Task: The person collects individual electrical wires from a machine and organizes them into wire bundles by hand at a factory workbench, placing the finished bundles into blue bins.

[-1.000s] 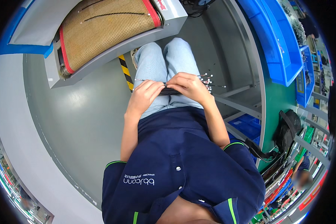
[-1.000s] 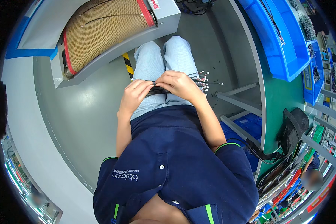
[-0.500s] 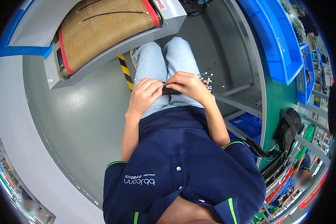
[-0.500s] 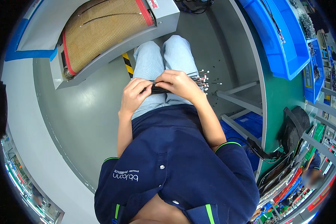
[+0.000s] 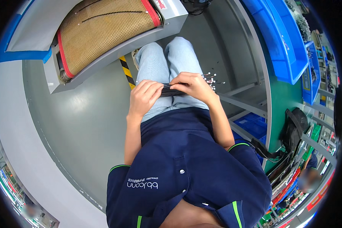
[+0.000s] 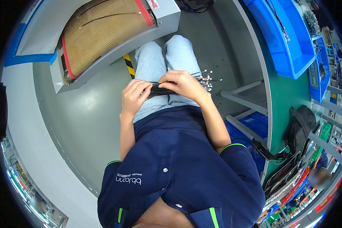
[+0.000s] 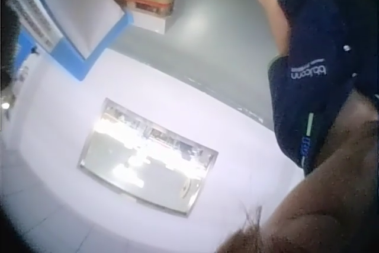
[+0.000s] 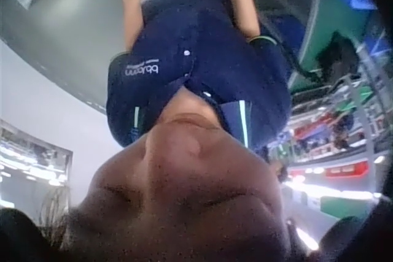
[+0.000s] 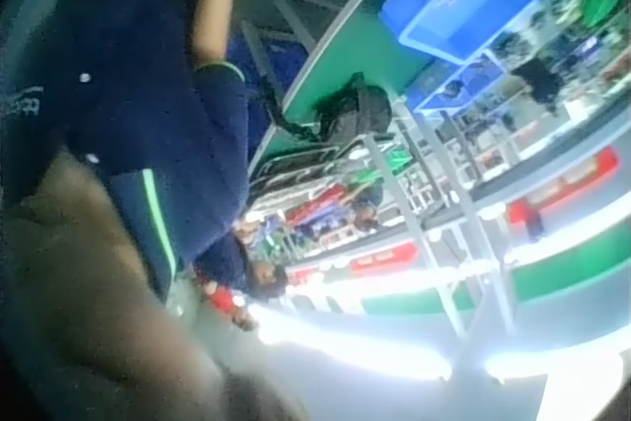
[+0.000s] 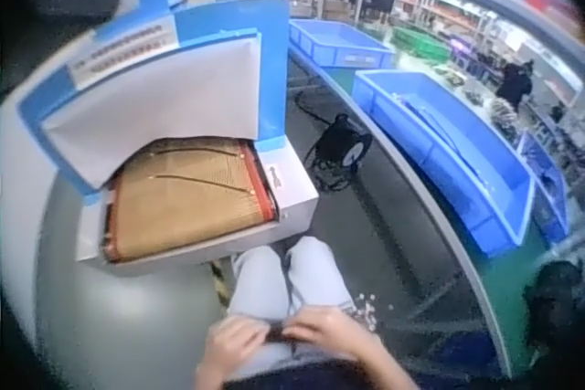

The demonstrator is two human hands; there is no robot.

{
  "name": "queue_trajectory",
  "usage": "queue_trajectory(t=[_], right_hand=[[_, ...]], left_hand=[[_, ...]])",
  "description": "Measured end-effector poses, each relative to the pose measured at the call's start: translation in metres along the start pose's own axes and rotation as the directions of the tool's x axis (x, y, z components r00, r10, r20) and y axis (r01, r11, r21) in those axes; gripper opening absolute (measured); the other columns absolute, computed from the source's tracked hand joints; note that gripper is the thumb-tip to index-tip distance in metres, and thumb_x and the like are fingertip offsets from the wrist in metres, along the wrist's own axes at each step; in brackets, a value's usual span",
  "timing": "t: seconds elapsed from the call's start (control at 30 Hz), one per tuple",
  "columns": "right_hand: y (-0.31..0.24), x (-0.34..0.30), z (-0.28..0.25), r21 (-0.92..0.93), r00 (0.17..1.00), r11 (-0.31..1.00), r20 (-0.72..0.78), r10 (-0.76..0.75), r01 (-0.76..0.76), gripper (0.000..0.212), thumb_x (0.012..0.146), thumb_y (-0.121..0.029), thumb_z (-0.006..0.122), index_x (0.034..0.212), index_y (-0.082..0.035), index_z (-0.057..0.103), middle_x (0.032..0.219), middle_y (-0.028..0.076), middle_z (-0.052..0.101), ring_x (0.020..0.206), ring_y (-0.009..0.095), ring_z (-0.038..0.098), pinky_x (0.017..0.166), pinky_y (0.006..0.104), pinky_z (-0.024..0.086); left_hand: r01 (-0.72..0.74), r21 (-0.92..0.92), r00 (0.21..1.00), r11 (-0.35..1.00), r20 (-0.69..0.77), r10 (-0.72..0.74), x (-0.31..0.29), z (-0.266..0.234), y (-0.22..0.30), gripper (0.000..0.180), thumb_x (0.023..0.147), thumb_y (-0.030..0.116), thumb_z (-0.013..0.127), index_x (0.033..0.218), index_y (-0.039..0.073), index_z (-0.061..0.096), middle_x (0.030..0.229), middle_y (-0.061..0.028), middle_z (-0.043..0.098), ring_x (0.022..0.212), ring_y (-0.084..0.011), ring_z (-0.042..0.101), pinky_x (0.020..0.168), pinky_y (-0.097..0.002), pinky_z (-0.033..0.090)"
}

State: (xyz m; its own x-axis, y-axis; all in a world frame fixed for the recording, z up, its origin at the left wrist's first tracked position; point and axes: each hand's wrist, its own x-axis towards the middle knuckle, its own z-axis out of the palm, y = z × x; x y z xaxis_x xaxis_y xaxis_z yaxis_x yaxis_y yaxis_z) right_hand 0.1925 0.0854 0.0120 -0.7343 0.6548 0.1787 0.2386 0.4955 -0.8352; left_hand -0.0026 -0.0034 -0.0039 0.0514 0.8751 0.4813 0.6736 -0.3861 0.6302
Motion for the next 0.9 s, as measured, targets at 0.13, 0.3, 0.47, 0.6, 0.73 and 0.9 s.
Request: queue_trajectory(t=[0.13, 0.3, 0.47, 0.6, 0.73, 0.9], right_hand=[[0.007, -0.011, -0.028, -0.007, 0.981, 0.981, 0.025, 0.191, -0.191, 0.013, 0.078, -0.009, 0.071, 0.088, -0.002, 0.068, 0.079, 0.008, 0.066, 0.072, 0.019, 0.064, 0.064, 0.0276, 0.05], [0.014, -0.029, -0.067, -0.201, 0.951, 0.93, -0.029, 0.307, -0.306, 0.012, 0.077, -0.007, 0.07, 0.088, -0.003, 0.067, 0.079, 0.007, 0.064, 0.072, 0.019, 0.063, 0.063, 0.0289, 0.05], [0.014, -0.03, -0.068, -0.2, 0.968, 0.947, -0.078, 0.239, -0.25, 0.01, 0.077, -0.006, 0.07, 0.086, -0.003, 0.067, 0.079, 0.006, 0.063, 0.07, 0.018, 0.062, 0.06, 0.0289, 0.05], [0.016, -0.031, -0.064, -0.259, 0.978, 0.945, -0.12, 0.173, -0.199, 0.012, 0.078, -0.011, 0.07, 0.087, -0.005, 0.067, 0.077, 0.007, 0.062, 0.069, 0.022, 0.062, 0.06, 0.0315, 0.05], [0.022, -0.032, -0.071, -0.33, 0.985, 0.936, -0.149, 0.081, -0.127, 0.011, 0.078, -0.011, 0.07, 0.087, -0.004, 0.067, 0.076, 0.006, 0.062, 0.067, 0.021, 0.062, 0.059, 0.0311, 0.049], [0.025, -0.033, -0.073, -0.249, 0.972, 0.954, -0.203, 0.116, -0.166, 0.009, 0.08, -0.008, 0.068, 0.089, -0.004, 0.068, 0.075, 0.007, 0.062, 0.065, 0.02, 0.061, 0.057, 0.0306, 0.048]], left_hand=[[0.115, 0.061, 0.993, 0.991, -0.038, -0.113, -0.011, -0.013, -0.018, 0.012, 0.073, 0.003, 0.071, 0.083, 0.005, 0.065, 0.08, -0.0061, 0.065, 0.075, -0.0221, 0.062, 0.066, -0.0326, 0.05], [0.293, 0.069, 0.953, 0.953, -0.093, -0.287, -0.024, -0.03, -0.036, 0.009, 0.077, 0.002, 0.069, 0.084, 0.004, 0.065, 0.083, -0.007, 0.065, 0.078, -0.0227, 0.062, 0.068, -0.0325, 0.049], [0.339, 0.078, 0.938, 0.938, -0.099, -0.331, -0.029, -0.033, -0.038, 0.01, 0.076, 0.001, 0.069, 0.085, 0.004, 0.065, 0.084, -0.0067, 0.066, 0.078, -0.0227, 0.061, 0.069, -0.0325, 0.048], [0.341, 0.069, 0.937, 0.937, -0.098, -0.334, -0.029, -0.034, -0.038, 0.01, 0.077, 0.001, 0.068, 0.086, 0.004, 0.065, 0.085, -0.007, 0.065, 0.078, -0.0228, 0.061, 0.069, -0.0321, 0.048], [0.364, 0.089, 0.929, 0.927, -0.109, -0.355, -0.032, -0.041, -0.041, 0.01, 0.077, 0.001, 0.068, 0.086, 0.003, 0.065, 0.085, -0.0071, 0.065, 0.078, -0.0223, 0.061, 0.069, -0.0314, 0.048], [0.383, 0.094, 0.921, 0.919, -0.121, -0.371, -0.036, -0.047, -0.046, 0.009, 0.081, 0.001, 0.067, 0.09, 0.002, 0.065, 0.087, -0.0069, 0.064, 0.075, -0.0161, 0.058, 0.068, -0.0275, 0.048]])
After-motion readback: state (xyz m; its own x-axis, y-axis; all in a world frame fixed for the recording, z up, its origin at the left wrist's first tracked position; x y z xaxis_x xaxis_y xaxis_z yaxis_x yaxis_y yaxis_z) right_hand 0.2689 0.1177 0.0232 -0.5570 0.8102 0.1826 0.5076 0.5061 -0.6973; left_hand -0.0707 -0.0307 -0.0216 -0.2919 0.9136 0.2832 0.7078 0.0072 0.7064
